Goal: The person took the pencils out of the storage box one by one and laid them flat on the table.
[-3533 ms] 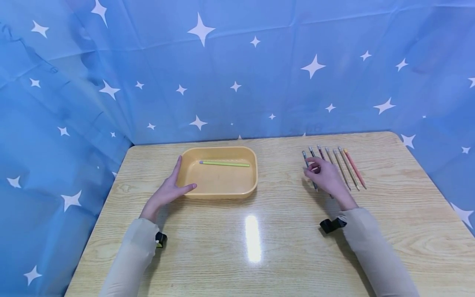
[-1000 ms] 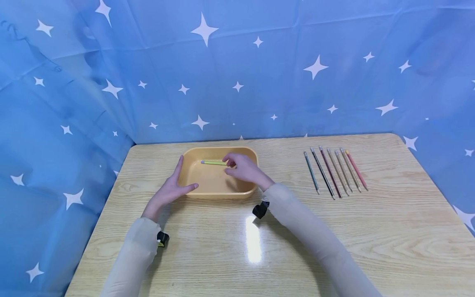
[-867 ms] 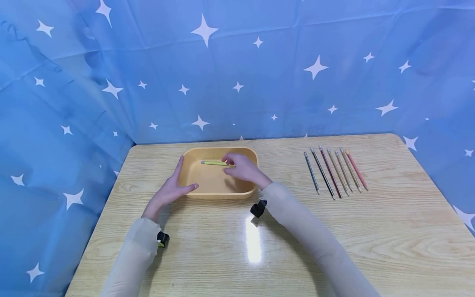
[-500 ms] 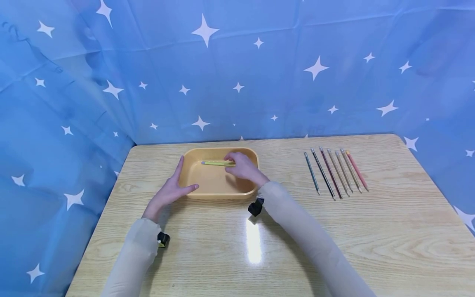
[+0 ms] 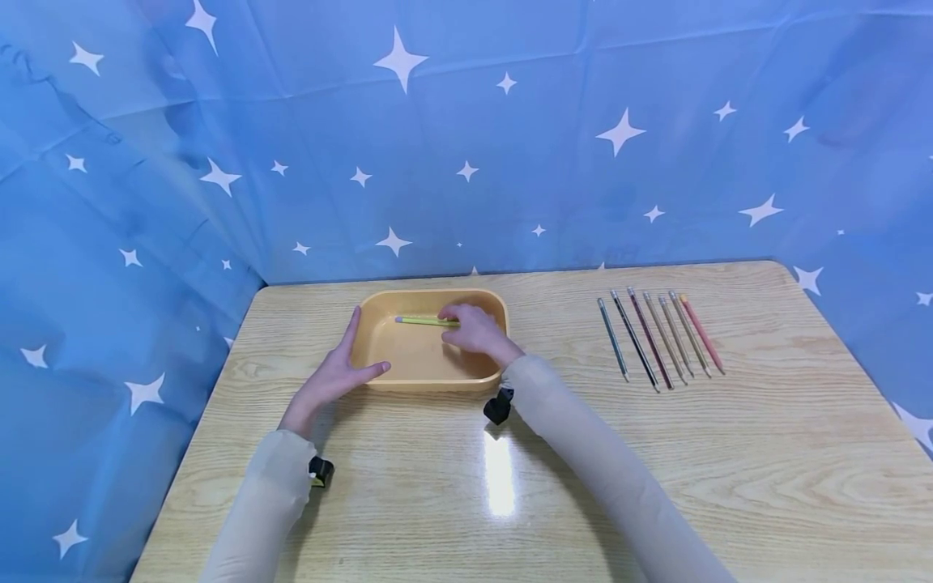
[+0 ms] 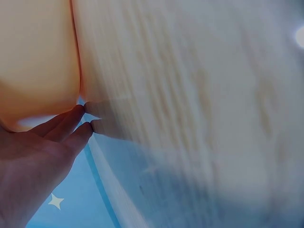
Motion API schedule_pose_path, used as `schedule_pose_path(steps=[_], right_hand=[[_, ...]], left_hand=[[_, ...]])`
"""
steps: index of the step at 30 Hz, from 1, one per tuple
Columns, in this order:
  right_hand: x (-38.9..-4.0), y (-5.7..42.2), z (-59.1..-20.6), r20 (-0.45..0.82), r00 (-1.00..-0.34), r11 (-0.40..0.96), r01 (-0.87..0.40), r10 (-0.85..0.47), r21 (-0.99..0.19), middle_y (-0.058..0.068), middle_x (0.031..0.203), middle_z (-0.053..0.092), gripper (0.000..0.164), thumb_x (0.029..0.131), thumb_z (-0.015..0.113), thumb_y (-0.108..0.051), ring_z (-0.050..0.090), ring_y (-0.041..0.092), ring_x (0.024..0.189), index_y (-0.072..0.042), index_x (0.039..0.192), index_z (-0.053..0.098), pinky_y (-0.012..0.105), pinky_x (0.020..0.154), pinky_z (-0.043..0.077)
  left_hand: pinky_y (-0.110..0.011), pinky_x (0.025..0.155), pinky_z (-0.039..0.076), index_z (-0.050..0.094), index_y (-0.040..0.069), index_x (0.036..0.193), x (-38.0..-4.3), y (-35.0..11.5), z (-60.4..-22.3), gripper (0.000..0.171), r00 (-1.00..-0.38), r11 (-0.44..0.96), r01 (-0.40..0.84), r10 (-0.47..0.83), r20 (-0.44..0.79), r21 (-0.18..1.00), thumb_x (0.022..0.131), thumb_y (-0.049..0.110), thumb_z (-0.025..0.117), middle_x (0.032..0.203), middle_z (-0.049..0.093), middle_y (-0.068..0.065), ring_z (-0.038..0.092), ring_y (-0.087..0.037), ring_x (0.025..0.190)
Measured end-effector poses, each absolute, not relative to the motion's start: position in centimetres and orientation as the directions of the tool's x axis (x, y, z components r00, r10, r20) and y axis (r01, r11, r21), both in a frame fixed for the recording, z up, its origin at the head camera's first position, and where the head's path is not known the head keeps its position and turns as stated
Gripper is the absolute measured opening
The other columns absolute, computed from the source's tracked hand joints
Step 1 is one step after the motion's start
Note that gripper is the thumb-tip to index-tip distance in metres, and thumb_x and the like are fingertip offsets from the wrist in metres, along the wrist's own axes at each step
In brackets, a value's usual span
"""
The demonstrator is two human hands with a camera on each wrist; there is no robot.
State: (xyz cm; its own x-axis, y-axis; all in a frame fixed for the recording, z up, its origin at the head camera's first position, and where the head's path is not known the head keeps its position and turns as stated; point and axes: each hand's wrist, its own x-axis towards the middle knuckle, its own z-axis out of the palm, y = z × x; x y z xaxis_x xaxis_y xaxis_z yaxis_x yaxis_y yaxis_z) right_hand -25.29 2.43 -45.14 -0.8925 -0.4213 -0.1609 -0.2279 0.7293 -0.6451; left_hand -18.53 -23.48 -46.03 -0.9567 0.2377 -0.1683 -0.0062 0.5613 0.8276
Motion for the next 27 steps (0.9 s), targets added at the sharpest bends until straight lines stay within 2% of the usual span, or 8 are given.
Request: schedule_pose_path(steps=[2,4,8,11,17,24,27], right_hand=[[-25.3,2.4,-45.2,-0.166,-0.888,0.738,-0.238,-0.428,-0.632,0.007,0.129,0.060,0.042,0.087,0.067,-0.017,0.052,0.025,0.120,-0.012,0.129,0.060,0.059,0.107,0.022],[-25.2,2.3,-45.3,-0.160,-0.884,0.741,-0.256,-0.440,-0.621,0.007,0.127,0.061,0.042,0.087,0.068,-0.015,0.054,0.024,0.116,-0.011,0.128,0.061,0.052,0.104,0.032],[-25.1,2.2,-45.3,-0.155,-0.871,0.727,-0.276,-0.465,-0.629,0.011,0.120,0.062,0.044,0.085,0.070,-0.009,0.060,0.022,0.099,-0.007,0.128,0.060,0.035,0.086,0.048],[-24.9,2.2,-45.3,-0.160,-0.871,0.729,-0.275,-0.465,-0.627,0.011,0.117,0.060,0.047,0.083,0.071,-0.005,0.058,0.021,0.095,-0.005,0.128,0.059,0.032,0.082,0.048],[-25.1,2.2,-45.3,-0.139,-0.876,0.747,-0.300,-0.462,-0.594,0.010,0.106,0.062,0.046,0.080,0.067,0.001,0.056,0.022,0.096,-0.003,0.125,0.060,0.033,0.083,0.047],[-25.4,2.3,-45.6,-0.151,-0.874,0.698,-0.252,-0.461,-0.670,0.006,0.096,0.065,0.039,0.083,0.068,0.000,0.059,0.018,0.087,-0.003,0.121,0.062,0.029,0.075,0.048],[-25.6,2.4,-45.7,-0.168,-0.866,0.654,-0.214,-0.470,-0.726,0.005,0.094,0.065,0.036,0.085,0.068,-0.001,0.059,0.018,0.085,-0.003,0.121,0.062,0.026,0.071,0.048]], left_hand=[[-0.055,0.113,0.011,-0.013,0.026,0.154,-18.6,-23.6,-46.3,0.109,-0.958,0.561,-0.002,0.236,-0.162,0.828,0.087,0.034,0.072,0.161,-0.006,-0.007,0.004,-0.038,0.144],[-0.055,0.113,0.010,-0.013,0.026,0.154,-18.5,-23.7,-46.4,0.109,-0.959,0.560,0.003,0.237,-0.156,0.829,0.087,0.036,0.072,0.161,-0.006,-0.007,0.004,-0.038,0.144],[-0.055,0.113,0.010,-0.013,0.026,0.154,-18.5,-23.7,-46.4,0.109,-0.960,0.559,0.001,0.234,-0.156,0.829,0.087,0.036,0.072,0.161,-0.006,-0.007,0.003,-0.038,0.144],[-0.056,0.112,0.010,-0.013,0.026,0.154,-18.5,-23.7,-46.4,0.109,-0.959,0.557,0.001,0.235,-0.157,0.831,0.087,0.036,0.072,0.161,-0.006,-0.008,0.004,-0.038,0.144],[-0.057,0.112,0.011,-0.015,0.026,0.153,-18.5,-23.7,-46.1,0.109,-0.956,0.554,0.016,0.252,-0.149,0.833,0.087,0.036,0.072,0.161,-0.007,-0.009,0.004,-0.039,0.143],[-0.056,0.112,0.012,-0.014,0.027,0.153,-18.5,-23.8,-46.1,0.109,-0.955,0.544,0.014,0.255,-0.149,0.839,0.087,0.037,0.072,0.161,-0.006,-0.007,0.004,-0.037,0.144],[-0.056,0.112,0.012,-0.013,0.019,0.154,-17.9,-23.1,-44.4,0.106,-0.952,0.541,0.004,0.258,-0.161,0.841,0.089,0.029,0.070,0.160,-0.006,-0.012,0.004,-0.039,0.143]])
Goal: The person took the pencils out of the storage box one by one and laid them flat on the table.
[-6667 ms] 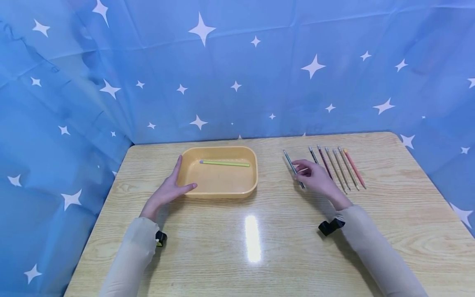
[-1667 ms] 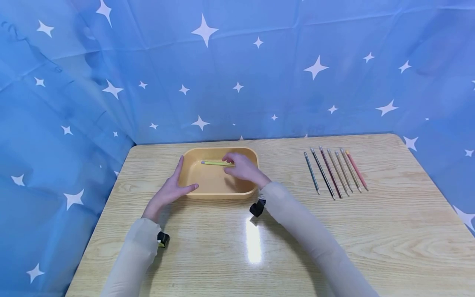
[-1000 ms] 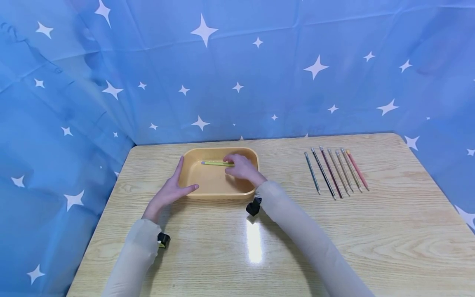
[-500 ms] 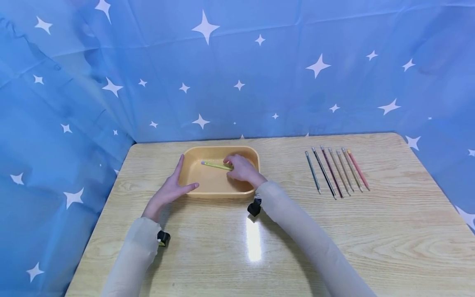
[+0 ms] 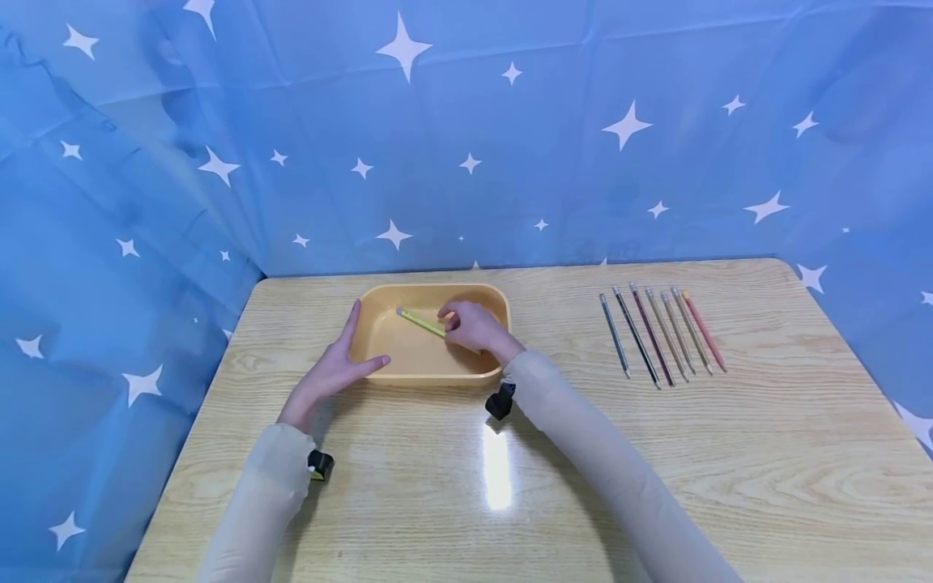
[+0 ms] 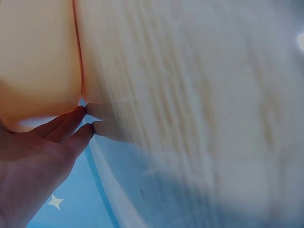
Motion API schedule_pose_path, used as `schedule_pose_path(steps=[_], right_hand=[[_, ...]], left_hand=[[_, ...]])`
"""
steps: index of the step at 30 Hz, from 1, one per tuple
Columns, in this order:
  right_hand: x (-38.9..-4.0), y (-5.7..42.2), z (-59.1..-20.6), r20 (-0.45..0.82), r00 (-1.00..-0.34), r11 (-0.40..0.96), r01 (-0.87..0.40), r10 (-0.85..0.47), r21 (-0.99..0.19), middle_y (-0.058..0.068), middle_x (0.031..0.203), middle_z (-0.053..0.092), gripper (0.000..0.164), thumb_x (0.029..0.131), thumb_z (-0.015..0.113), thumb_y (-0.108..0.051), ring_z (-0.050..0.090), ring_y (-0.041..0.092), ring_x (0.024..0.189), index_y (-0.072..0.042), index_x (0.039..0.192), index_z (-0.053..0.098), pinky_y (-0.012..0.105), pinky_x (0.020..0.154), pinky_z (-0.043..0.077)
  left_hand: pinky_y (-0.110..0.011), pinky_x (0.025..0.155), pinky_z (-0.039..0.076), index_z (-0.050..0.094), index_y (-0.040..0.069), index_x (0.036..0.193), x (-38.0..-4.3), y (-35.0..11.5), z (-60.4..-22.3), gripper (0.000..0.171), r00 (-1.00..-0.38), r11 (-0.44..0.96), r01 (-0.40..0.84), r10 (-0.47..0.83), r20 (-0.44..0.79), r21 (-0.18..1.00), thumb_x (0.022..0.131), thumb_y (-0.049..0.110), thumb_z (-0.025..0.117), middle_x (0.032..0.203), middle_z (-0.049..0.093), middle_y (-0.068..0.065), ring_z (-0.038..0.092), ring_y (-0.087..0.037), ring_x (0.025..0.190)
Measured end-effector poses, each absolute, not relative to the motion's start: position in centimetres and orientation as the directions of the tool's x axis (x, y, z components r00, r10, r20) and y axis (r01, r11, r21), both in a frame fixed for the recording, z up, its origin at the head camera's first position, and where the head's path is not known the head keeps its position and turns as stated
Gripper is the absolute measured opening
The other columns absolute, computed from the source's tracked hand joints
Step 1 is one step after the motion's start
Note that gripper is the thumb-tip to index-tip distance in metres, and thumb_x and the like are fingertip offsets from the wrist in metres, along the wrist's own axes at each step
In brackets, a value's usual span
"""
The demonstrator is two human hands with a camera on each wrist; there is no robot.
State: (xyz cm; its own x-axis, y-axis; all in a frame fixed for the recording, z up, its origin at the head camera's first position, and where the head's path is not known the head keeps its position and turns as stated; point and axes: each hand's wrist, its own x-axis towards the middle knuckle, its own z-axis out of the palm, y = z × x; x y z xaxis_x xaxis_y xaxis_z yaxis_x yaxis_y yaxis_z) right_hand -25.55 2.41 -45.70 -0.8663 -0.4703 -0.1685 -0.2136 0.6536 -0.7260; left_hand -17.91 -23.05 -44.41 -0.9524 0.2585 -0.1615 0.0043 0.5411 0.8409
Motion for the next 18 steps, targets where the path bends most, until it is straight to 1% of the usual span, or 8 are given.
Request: schedule_pose_path(steps=[4,8,11,14,18], right_hand=[[-25.6,2.5,-45.5,-0.179,-0.856,0.614,-0.189,-0.486,-0.766,0.007,0.097,0.068,0.033,0.086,0.066,0.000,0.062,0.018,0.087,-0.003,0.119,0.064,0.025,0.071,0.049],[-25.7,2.5,-45.4,-0.190,-0.845,0.594,-0.175,-0.500,-0.785,0.010,0.100,0.067,0.031,0.087,0.064,0.001,0.062,0.020,0.091,-0.002,0.117,0.066,0.026,0.074,0.050],[-25.6,2.5,-45.3,-0.204,-0.837,0.576,-0.153,-0.507,-0.803,0.010,0.101,0.066,0.032,0.086,0.063,0.002,0.061,0.020,0.092,-0.002,0.118,0.066,0.026,0.073,0.050],[-25.6,2.6,-45.3,-0.208,-0.833,0.551,-0.134,-0.513,-0.823,0.010,0.100,0.066,0.032,0.087,0.061,0.001,0.060,0.020,0.090,-0.001,0.119,0.066,0.026,0.070,0.050],[-25.5,2.6,-45.1,-0.215,-0.826,0.513,-0.102,-0.522,-0.852,0.011,0.098,0.065,0.031,0.090,0.058,0.000,0.060,0.019,0.084,-0.001,0.120,0.065,0.025,0.065,0.050]], left_hand=[[-0.055,0.112,0.012,-0.011,0.007,0.154,-17.1,-22.1,-42.1,0.101,-0.949,0.539,-0.011,0.260,-0.179,0.842,0.091,0.019,0.067,0.159,-0.005,-0.019,0.004,-0.041,0.143],[-0.056,0.112,0.012,-0.010,0.007,0.154,-17.0,-22.1,-41.9,0.100,-0.949,0.537,-0.006,0.264,-0.174,0.844,0.091,0.019,0.067,0.159,-0.004,-0.020,0.005,-0.042,0.143],[-0.056,0.112,0.012,-0.010,0.007,0.154,-16.9,-22.1,-41.9,0.100,-0.948,0.538,-0.005,0.265,-0.175,0.843,0.091,0.019,0.066,0.159,-0.004,-0.020,0.005,-0.042,0.143],[-0.055,0.112,0.013,-0.011,0.008,0.154,-16.9,-22.1,-42.1,0.100,-0.947,0.539,-0.008,0.266,-0.179,0.842,0.092,0.019,0.066,0.159,-0.005,-0.019,0.005,-0.042,0.143],[-0.057,0.112,0.012,-0.012,0.008,0.153,-17.3,-22.4,-42.8,0.101,-0.947,0.534,-0.008,0.269,-0.179,0.846,0.091,0.019,0.067,0.159,-0.006,-0.019,0.004,-0.043,0.142]])
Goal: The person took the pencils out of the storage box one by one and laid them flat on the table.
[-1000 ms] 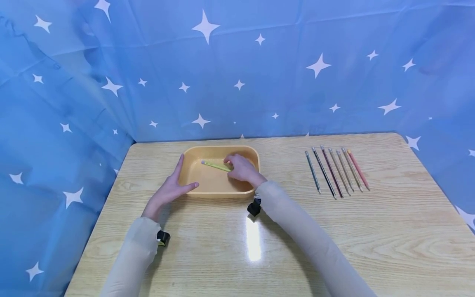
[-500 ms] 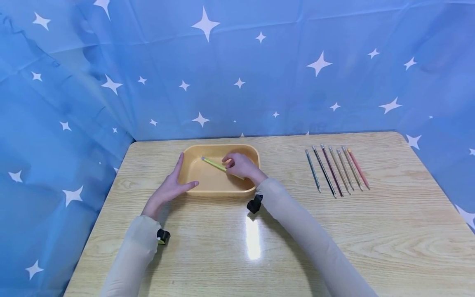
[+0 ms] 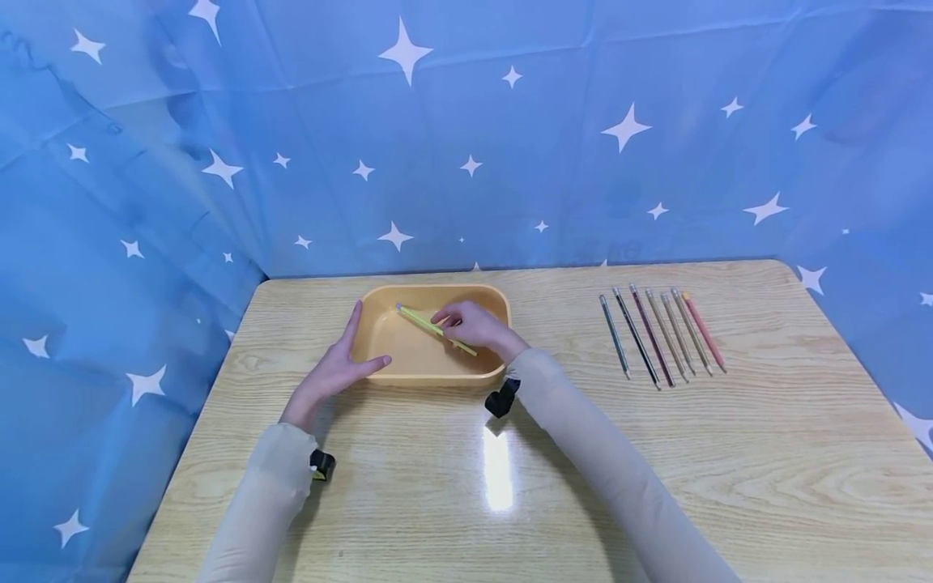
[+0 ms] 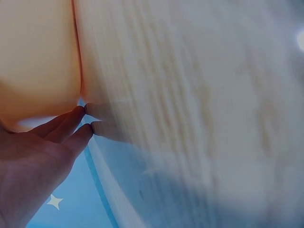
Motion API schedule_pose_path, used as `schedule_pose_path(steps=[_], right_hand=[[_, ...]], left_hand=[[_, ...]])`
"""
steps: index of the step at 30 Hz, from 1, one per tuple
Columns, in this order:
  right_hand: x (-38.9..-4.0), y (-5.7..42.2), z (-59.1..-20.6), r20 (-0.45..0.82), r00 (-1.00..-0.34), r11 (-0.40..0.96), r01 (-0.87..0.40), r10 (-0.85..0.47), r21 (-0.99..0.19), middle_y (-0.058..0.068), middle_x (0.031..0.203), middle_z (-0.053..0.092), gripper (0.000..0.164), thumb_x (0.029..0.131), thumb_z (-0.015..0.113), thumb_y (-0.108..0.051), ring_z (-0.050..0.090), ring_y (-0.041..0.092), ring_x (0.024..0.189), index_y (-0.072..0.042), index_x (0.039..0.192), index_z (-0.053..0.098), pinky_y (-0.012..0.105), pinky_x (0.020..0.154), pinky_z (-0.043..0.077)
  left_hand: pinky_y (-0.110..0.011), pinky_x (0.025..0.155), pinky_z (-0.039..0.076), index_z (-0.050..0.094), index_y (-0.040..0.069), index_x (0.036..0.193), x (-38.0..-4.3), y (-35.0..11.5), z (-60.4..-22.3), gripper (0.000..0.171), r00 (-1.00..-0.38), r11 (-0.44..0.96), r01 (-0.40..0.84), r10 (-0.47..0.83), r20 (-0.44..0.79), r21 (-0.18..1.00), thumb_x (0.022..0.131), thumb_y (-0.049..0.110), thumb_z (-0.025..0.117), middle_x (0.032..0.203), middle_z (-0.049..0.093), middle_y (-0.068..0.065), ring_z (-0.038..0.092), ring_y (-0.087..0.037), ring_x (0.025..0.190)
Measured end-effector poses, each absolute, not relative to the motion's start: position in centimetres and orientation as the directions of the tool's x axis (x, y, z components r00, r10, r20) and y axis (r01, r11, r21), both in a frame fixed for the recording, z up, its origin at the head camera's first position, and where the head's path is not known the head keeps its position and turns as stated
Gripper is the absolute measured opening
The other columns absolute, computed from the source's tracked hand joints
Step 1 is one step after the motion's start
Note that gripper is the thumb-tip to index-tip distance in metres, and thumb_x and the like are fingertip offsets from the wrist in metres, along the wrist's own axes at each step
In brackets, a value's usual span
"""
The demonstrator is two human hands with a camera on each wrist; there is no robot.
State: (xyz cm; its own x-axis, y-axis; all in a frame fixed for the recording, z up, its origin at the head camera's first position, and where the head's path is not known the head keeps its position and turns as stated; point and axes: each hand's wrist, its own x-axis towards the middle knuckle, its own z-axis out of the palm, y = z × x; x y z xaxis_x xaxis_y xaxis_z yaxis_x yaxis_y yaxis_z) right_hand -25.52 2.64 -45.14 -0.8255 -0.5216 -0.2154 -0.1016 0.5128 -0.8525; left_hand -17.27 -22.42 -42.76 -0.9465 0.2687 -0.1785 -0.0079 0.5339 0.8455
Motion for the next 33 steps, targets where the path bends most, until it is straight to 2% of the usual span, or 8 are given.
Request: schedule_pose_path(steps=[6,11,15,22,33], right_hand=[[-25.6,2.9,-44.9,-0.225,-0.818,0.451,-0.047,-0.529,-0.891,0.013,0.097,0.064,0.031,0.090,0.057,0.002,0.060,0.022,0.080,0.001,0.120,0.064,0.025,0.061,0.049],[-25.5,3.2,-44.8,-0.201,-0.820,0.448,-0.074,-0.536,-0.891,0.012,0.100,0.064,0.029,0.090,0.059,0.000,0.058,0.020,0.087,0.001,0.119,0.065,0.025,0.069,0.048],[-25.2,3.3,-44.4,-0.182,-0.821,0.438,-0.090,-0.542,-0.895,0.012,0.103,0.065,0.030,0.090,0.059,0.000,0.059,0.021,0.091,0.000,0.119,0.065,0.027,0.073,0.048],[-24.6,3.9,-43.6,-0.135,-0.817,0.377,-0.107,-0.561,-0.920,0.019,0.107,0.064,0.033,0.089,0.057,0.003,0.061,0.028,0.097,0.004,0.121,0.063,0.029,0.079,0.049],[-23.9,5.9,-42.3,-0.034,-0.838,0.340,-0.184,-0.544,-0.922,0.017,0.106,0.065,0.033,0.090,0.056,0.005,0.062,0.028,0.098,0.003,0.122,0.062,0.031,0.082,0.051]], left_hand=[[-0.056,0.112,0.012,-0.014,0.020,0.154,-18.5,-23.4,-45.6,0.105,-0.952,0.535,-0.011,0.252,-0.172,0.845,0.090,0.029,0.069,0.160,-0.007,-0.011,0.003,-0.038,0.144],[-0.056,0.112,0.012,-0.014,0.026,0.154,-18.7,-23.6,-46.2,0.107,-0.956,0.540,-0.006,0.244,-0.163,0.842,0.089,0.033,0.070,0.161,-0.006,-0.009,0.004,-0.038,0.144],[-0.056,0.112,0.011,-0.014,0.026,0.154,-18.6,-23.6,-46.2,0.107,-0.957,0.545,-0.006,0.239,-0.163,0.838,0.088,0.034,0.071,0.161,-0.006,-0.010,0.005,-0.039,0.143],[-0.057,0.112,0.011,-0.015,0.025,0.154,-18.4,-23.6,-45.9,0.108,-0.957,0.541,-0.003,0.244,-0.160,0.841,0.088,0.034,0.071,0.160,-0.007,-0.009,0.005,-0.040,0.143],[-0.057,0.112,0.011,-0.014,0.026,0.154,-18.4,-23.6,-46.1,0.107,-0.957,0.558,0.007,0.243,-0.156,0.830,0.088,0.036,0.070,0.161,-0.007,-0.007,0.004,-0.040,0.143]])
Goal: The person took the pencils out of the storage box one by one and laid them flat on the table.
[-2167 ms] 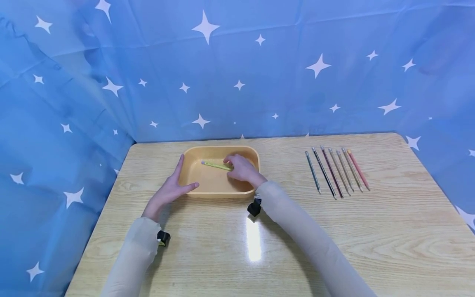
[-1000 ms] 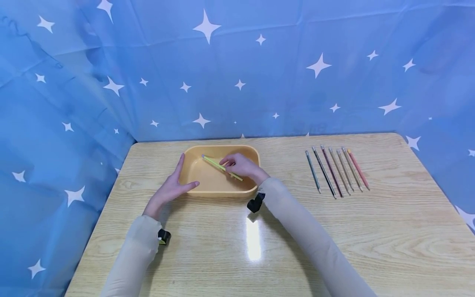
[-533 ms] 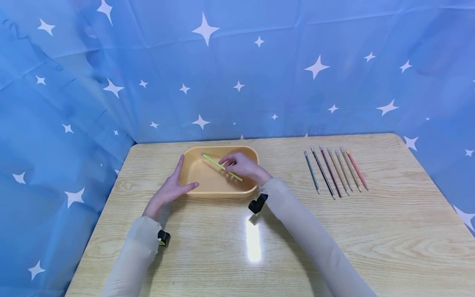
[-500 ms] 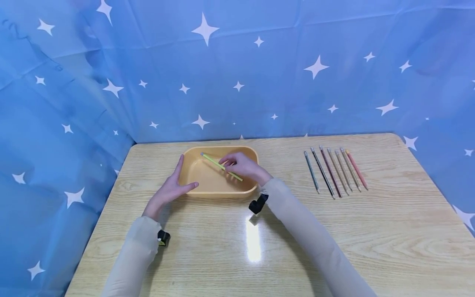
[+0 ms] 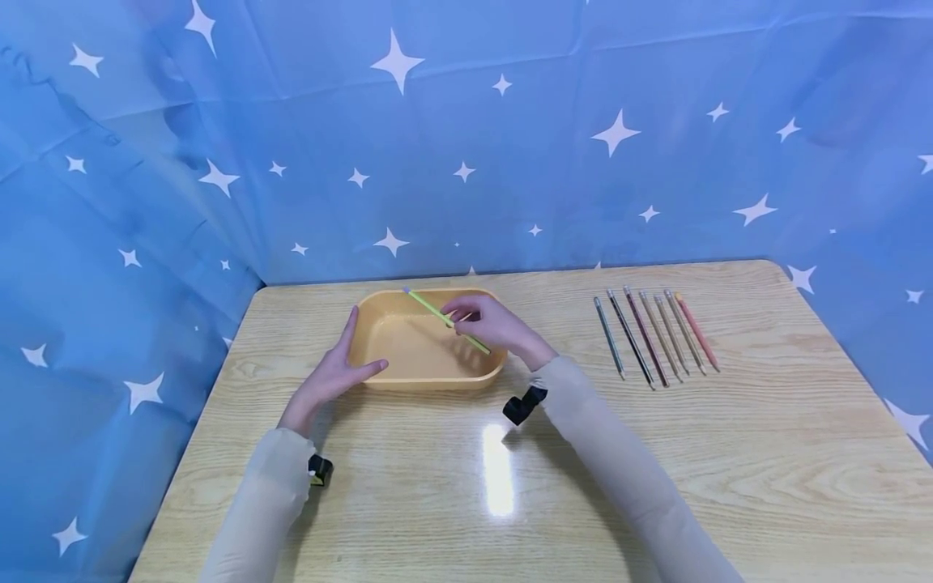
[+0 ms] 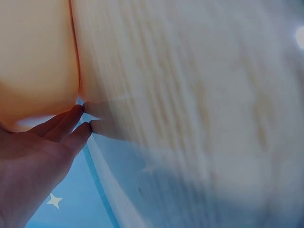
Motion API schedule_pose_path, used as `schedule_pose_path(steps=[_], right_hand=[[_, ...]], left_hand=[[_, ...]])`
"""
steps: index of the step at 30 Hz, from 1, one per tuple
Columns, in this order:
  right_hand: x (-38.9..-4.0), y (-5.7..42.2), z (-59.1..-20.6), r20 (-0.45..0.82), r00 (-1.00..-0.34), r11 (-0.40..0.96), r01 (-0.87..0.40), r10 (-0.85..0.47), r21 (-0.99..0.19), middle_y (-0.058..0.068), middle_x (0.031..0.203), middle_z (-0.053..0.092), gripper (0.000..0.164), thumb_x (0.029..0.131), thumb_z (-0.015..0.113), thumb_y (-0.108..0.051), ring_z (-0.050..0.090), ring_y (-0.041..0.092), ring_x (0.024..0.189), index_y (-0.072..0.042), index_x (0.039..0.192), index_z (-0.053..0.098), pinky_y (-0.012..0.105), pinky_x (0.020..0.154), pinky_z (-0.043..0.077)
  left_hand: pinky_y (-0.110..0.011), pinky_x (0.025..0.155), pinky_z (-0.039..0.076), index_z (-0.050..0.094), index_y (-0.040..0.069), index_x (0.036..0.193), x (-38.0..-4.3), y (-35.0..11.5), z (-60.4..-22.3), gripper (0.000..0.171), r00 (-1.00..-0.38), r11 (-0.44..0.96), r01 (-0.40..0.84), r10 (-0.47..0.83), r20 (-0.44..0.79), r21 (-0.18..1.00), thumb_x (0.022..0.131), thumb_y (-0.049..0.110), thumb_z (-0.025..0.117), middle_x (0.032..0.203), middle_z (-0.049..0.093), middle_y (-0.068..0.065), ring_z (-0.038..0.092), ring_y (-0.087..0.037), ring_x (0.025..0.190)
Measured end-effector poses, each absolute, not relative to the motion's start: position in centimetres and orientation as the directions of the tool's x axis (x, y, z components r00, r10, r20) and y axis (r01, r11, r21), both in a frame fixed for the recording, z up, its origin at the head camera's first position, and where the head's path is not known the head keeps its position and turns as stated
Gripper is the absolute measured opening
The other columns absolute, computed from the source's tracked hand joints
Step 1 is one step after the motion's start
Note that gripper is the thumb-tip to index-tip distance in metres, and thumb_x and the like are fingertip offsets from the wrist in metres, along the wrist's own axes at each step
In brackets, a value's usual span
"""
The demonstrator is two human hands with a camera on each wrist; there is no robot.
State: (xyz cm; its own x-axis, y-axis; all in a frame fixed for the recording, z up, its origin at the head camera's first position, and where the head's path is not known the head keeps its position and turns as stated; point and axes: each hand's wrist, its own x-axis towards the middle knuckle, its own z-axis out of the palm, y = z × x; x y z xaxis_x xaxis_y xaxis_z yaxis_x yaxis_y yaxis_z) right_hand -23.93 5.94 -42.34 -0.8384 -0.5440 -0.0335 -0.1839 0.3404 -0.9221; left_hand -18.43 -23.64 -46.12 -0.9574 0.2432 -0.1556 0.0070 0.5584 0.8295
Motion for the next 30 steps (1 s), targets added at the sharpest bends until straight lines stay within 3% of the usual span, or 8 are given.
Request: schedule_pose_path(steps=[7,14,19,30], right_hand=[[-23.4,8.0,-41.4,-0.038,-0.857,0.338,-0.162,-0.515,-0.927,0.024,0.112,0.062,0.034,0.092,0.055,0.002,0.061,0.028,0.096,0.001,0.126,0.060,0.033,0.081,0.050],[-22.9,10.7,-40.9,-0.018,-0.877,0.328,-0.160,-0.479,-0.931,0.020,0.112,0.062,0.035,0.093,0.054,0.001,0.059,0.029,0.097,0.001,0.128,0.059,0.036,0.082,0.049],[-22.2,13.0,-41.0,0.011,-0.907,0.310,-0.156,-0.421,-0.938,0.021,0.114,0.062,0.036,0.093,0.055,0.001,0.058,0.031,0.100,0.003,0.128,0.058,0.034,0.083,0.047],[-20.3,18.1,-42.9,0.008,-0.968,0.484,-0.134,-0.252,-0.865,0.024,0.115,0.059,0.037,0.095,0.056,-0.001,0.057,0.036,0.103,0.003,0.132,0.055,0.044,0.085,0.048]], left_hand=[[-0.056,0.112,0.010,-0.014,0.025,0.154,-18.4,-23.7,-46.1,0.107,-0.960,0.560,-0.006,0.228,-0.162,0.828,0.089,0.033,0.070,0.161,-0.007,-0.008,0.004,-0.039,0.144],[-0.058,0.112,0.009,-0.011,0.008,0.154,-16.9,-22.1,-42.4,0.101,-0.952,0.550,-0.025,0.241,-0.187,0.835,0.091,0.019,0.067,0.159,-0.007,-0.019,0.003,-0.044,0.142],[-0.057,0.112,0.009,-0.011,0.007,0.154,-16.7,-22.0,-42.0,0.101,-0.951,0.545,-0.024,0.245,-0.186,0.838,0.091,0.020,0.067,0.159,-0.007,-0.019,0.002,-0.044,0.142],[-0.057,0.112,0.009,-0.011,0.006,0.153,-16.7,-21.9,-42.0,0.100,-0.951,0.546,-0.016,0.251,-0.181,0.838,0.091,0.019,0.067,0.159,-0.006,-0.020,0.004,-0.044,0.142]])
